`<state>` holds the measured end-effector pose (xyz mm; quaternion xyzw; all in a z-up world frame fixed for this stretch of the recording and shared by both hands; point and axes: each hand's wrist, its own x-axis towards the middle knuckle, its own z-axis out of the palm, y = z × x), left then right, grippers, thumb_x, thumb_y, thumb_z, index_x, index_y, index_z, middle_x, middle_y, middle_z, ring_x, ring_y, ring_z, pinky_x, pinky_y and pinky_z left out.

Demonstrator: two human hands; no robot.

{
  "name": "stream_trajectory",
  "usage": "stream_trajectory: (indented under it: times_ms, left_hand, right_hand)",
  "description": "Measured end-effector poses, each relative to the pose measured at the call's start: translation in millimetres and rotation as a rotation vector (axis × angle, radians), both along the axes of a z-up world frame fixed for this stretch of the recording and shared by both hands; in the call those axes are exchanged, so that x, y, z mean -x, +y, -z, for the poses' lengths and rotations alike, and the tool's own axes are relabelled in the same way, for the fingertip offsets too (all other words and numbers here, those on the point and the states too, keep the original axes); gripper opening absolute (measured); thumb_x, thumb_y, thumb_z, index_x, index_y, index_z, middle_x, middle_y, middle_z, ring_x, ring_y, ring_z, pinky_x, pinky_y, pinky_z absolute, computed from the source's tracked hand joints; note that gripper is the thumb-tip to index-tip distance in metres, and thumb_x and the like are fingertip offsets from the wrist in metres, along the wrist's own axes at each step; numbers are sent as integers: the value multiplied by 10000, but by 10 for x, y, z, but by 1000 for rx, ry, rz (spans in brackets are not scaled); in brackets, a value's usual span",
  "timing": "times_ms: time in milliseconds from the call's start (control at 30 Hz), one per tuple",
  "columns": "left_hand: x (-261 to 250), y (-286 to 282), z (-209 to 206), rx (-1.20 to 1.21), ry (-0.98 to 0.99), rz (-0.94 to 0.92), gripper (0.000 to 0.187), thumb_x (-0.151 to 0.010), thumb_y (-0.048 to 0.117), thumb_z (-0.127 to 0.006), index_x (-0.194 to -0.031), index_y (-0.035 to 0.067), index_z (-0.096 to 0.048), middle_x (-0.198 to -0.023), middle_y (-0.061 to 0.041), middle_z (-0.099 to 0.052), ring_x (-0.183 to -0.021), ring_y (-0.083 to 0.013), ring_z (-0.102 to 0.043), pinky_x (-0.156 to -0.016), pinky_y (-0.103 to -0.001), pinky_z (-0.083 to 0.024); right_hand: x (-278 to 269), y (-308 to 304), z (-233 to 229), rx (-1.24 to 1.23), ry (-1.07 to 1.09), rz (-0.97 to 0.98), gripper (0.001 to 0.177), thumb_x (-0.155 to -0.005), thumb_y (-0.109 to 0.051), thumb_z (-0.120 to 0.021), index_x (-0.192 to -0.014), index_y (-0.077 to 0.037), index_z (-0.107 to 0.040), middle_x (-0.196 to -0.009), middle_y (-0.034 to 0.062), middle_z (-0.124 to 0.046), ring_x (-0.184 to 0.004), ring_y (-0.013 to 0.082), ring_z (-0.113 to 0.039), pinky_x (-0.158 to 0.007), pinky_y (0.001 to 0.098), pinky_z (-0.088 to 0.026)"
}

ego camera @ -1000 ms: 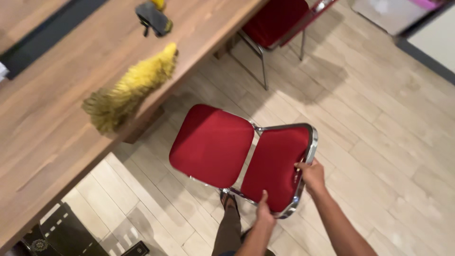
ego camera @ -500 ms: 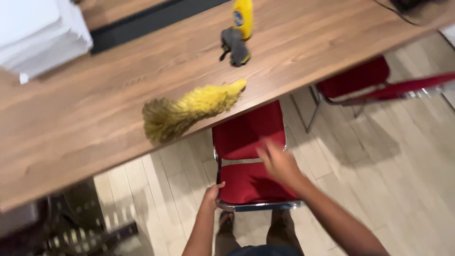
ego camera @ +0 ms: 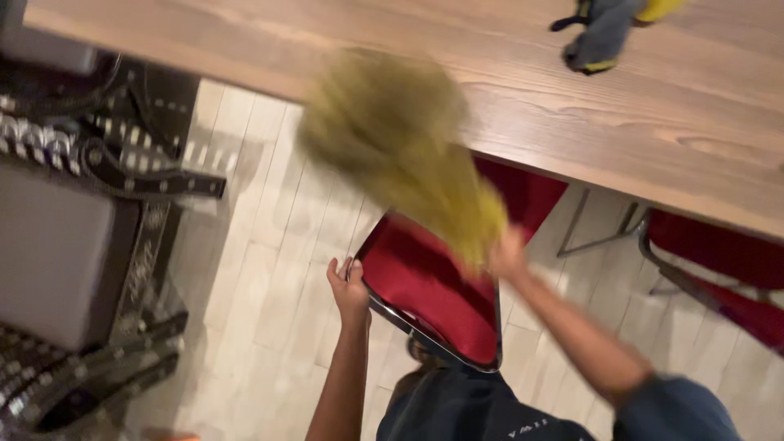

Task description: The person dusts a desk and a chair with a yellow duster, handles a stack of papers near a paper cutter, and rearranges several red folding chairs by picking them up and lining them up against a wall.

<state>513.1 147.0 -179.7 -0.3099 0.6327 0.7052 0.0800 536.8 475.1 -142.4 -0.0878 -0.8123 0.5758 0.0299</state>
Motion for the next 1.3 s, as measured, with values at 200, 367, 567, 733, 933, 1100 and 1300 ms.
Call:
stream_trajectory:
  times_ms: [200,367,567,733,933,1100,1300]
  left_hand:
    - [-81,175,-174,194,154,2,615,-987,113,-664,-1506,-26,-364,-1458,-228,-542,-1314,-280,-535,-1120,-367,-416]
    - [-583,547,-633,258,144,87,845,-903,69,-648,-1586,23,-151,-1426,-251,-528,-1297,-303,-557,-1104,-358,-407]
    - [-560,520,-620,246,303,55,815,-946,90,-623,-1590,-7,-134,-1439,-271,-522,-1303,-326,-569,-1111,-367,-421]
    - [-695,667,-713,204,119,-145,821,-943,109,-662,-1591,12,-166,-1433,-253,-525,-1286,-322,-584,-1100,-367,-442]
    - [-1273,1191,-721,350,254,-117,746,-832,-91,-678,-1499,-24,-350,-1392,-219,-575,-1279,-311,-585,-1094,-388,-425]
    - [-1274,1021,-612,193,414,-220,708,-780,-158,-605,-1450,-6,-436,-1369,-176,-612,-1260,-269,-623,-1074,-356,-482]
    - [-1411,796,-510,276,353,-215,665,-786,-156,-590,-1424,-2,-483,-1296,-173,-667,-1202,-267,-661,-1037,-365,-515]
  right_hand:
    - [-1351,1254,803,-644,-1006,-387,547,-954,-587,-506,-1111,-153,-799,-1036,99,-783,-990,263,-738,-842,405,-561]
    - [-1775,682,1406,-328,-370,27,500,-1062,-422,-485,-969,15,-712,-884,262,-705,-853,427,-681,-755,503,-550]
    - [-1801,1120,807,-615,-756,-178,321,-952,-232,-535,-1112,-16,-711,-1057,229,-722,-964,377,-708,-852,469,-549]
    - [-1704,875,-570,-338,75,40,489,-863,-19,-488,-1327,7,-637,-1222,232,-697,-1098,359,-700,-962,410,-529]
    - [-1282,1218,-911,258,476,336,390,-912,-30,-536,-1292,4,-617,-1158,173,-710,-1035,288,-692,-931,405,-552]
    - [-1866,581,850,-222,92,-271,395,-885,-50,-595,-1274,-52,-665,-1153,198,-736,-1057,278,-695,-927,396,-537]
    - [-1912,1416,587,-281,-322,-302,284,-988,-82,-550,-1207,-60,-729,-953,176,-770,-827,242,-739,-787,386,-584]
